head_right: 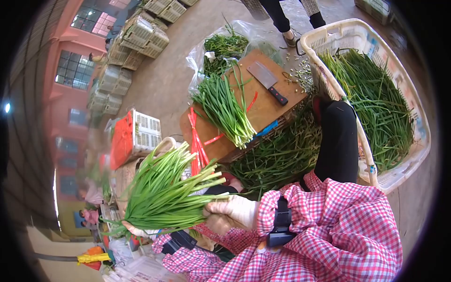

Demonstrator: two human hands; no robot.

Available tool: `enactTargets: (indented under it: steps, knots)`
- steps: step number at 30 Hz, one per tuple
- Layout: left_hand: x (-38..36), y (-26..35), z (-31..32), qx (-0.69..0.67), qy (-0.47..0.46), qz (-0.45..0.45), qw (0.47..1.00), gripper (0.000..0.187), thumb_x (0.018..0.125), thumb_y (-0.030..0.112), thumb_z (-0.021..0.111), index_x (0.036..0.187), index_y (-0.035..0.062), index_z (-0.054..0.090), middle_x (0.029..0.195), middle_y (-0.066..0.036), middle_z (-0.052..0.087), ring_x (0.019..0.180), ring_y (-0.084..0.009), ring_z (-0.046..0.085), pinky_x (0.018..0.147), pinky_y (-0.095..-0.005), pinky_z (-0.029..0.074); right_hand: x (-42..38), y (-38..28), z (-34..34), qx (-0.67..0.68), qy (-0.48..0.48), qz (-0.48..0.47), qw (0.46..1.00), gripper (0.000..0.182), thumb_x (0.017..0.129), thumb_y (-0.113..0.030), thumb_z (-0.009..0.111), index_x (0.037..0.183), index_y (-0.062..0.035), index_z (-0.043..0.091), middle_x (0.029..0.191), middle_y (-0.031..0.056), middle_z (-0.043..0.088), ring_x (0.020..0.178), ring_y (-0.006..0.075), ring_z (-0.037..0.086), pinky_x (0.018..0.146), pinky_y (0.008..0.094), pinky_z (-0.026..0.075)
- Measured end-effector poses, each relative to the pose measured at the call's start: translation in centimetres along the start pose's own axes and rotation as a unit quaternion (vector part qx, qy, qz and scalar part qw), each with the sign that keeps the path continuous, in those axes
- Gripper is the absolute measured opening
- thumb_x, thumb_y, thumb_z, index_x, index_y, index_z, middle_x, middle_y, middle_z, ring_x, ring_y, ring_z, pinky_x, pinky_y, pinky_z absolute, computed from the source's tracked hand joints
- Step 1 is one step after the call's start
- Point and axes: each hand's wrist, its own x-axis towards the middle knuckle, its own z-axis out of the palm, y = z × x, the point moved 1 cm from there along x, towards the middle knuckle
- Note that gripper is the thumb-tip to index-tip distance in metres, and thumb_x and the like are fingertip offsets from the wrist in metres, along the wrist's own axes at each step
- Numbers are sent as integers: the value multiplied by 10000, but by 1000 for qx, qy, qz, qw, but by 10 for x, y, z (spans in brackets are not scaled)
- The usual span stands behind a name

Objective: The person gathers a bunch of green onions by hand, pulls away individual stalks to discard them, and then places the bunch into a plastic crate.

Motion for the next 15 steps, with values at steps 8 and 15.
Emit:
enactTargets:
  steps: [8, 15]
  knots:
    - [18, 33, -4, 14, -157, 70, 985, 364, 940, 312, 446, 1095, 21, 600, 1107, -117, 629, 1057, -270, 573, 963, -506, 425, -73, -109, -56, -861, -60, 152, 482, 301, 822, -287, 608, 1040, -88, 668, 920, 116, 684, 849, 289, 647, 761, 383, 505]
    - [12, 32, 22, -27, -240, 22, 970, 374, 946, 305, 436, 1148, 16, 562, 1131, -130, 612, 1055, -269, 576, 958, -492, 439, -80, -132, -33, -909, 11, 204, 362, 374, 804, -301, 604, 1119, -101, 631, 947, 129, 678, 908, 329, 641, 788, 410, 508]
